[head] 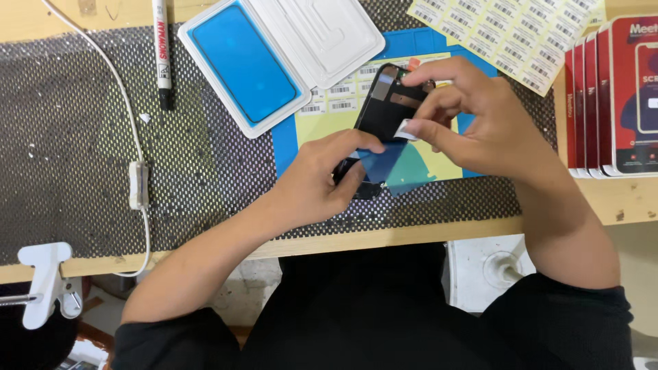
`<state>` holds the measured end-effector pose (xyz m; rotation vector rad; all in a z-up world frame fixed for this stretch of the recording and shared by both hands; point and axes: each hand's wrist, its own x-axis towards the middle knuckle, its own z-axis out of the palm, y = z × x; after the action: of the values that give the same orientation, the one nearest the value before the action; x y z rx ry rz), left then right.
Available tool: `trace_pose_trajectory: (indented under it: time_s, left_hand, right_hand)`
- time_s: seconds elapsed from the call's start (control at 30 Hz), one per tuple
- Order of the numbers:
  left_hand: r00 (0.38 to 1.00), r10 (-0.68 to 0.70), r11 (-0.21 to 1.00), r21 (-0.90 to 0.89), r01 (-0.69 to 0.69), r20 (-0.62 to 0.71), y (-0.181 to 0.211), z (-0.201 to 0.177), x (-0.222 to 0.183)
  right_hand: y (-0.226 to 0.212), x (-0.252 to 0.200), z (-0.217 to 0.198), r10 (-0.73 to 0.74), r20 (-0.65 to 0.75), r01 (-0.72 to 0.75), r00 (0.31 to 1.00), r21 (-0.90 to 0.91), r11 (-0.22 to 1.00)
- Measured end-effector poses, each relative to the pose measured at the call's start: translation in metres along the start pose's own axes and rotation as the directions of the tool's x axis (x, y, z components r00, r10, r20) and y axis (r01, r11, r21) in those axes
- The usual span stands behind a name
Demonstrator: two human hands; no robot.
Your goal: The person peels a blue protective film from the back of a smartphone screen assembly by hand.
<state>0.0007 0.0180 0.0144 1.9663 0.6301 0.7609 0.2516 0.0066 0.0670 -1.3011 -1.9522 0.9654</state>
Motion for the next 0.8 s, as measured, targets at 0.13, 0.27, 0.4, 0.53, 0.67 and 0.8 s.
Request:
trace_pose_trajectory:
  time_s: [0.13, 0.27, 0.4, 0.53, 0.67, 0.8]
  left_hand:
    - [0.999, 0.027, 1.0, 0.007, -0.027, 0.034, 0.004, 0.003, -0.001]
    - [0.998, 0.035, 0.999, 0.011, -0.036, 0.044, 0.004, 0.006, -0.004]
    - [0.997, 0.075, 0.994, 0.075, -0.078, 0.032, -0.003, 0.014, -0.006]
    - [0.998, 0.058, 0.996, 0.064, -0.058, -0.008, -0.004, 0.013, -0.007]
    - [0.988, 0.13, 0.99, 0.068, -0.124, -0.085, -0.003, 0.013, -0.007]
    - [0.984, 0.155, 0.988, 0.034, -0.152, -0.092, 0.002, 0.009, -0.006]
  right_hand:
    - [-0.001, 0.0, 0.004, 0.057, -0.036, -0.057, 0.998, 0.013, 0.998]
    - [-0.008, 0.001, 0.011, 0.153, -0.064, -0.152, 0.986, 0.025, 0.988]
    - [-0.005, -0.002, 0.023, 0.195, -0.164, -0.205, 0.967, -0.041, 0.978]
    - [-0.004, -0.005, 0.028, 0.062, -0.299, -0.133, 0.952, -0.222, 0.966]
    - [-0.009, -0.003, 0.017, 0.095, -0.35, -0.126, 0.932, -0.069, 0.99]
    - [-0.007, 0.003, 0.007, 0.046, -0.197, -0.027, 0.979, 0.097, 0.995]
